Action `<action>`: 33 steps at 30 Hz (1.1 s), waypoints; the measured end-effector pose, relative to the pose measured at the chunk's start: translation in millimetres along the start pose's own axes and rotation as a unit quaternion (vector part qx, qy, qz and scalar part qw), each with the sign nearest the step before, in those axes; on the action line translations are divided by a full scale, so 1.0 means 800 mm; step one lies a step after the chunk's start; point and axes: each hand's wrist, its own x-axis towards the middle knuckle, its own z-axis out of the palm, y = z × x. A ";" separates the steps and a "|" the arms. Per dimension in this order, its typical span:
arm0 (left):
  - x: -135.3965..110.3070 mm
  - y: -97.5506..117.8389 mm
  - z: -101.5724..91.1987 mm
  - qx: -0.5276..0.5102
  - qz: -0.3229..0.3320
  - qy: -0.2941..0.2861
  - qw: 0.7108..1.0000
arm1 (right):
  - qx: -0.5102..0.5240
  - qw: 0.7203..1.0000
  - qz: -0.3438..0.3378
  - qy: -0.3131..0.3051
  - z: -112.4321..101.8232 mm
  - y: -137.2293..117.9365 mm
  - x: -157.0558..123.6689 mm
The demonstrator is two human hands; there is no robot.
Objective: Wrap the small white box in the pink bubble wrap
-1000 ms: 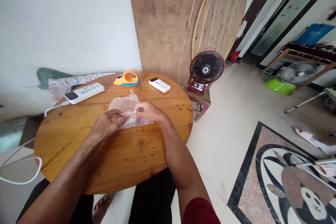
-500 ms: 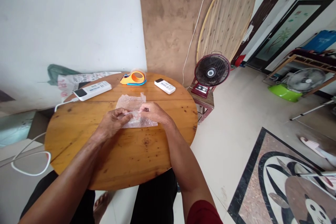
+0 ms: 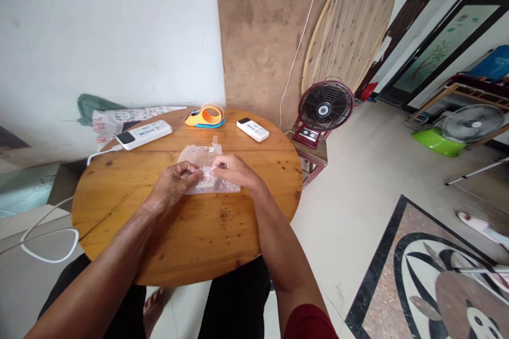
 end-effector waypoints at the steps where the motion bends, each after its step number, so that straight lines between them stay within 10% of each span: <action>1: 0.000 0.000 0.000 -0.001 -0.001 0.000 1.000 | -0.005 1.000 0.008 0.005 0.001 0.000 0.000; 33: 0.006 0.008 -0.001 -0.091 -0.089 -0.030 0.991 | -0.018 0.999 0.046 -0.007 0.010 0.013 0.008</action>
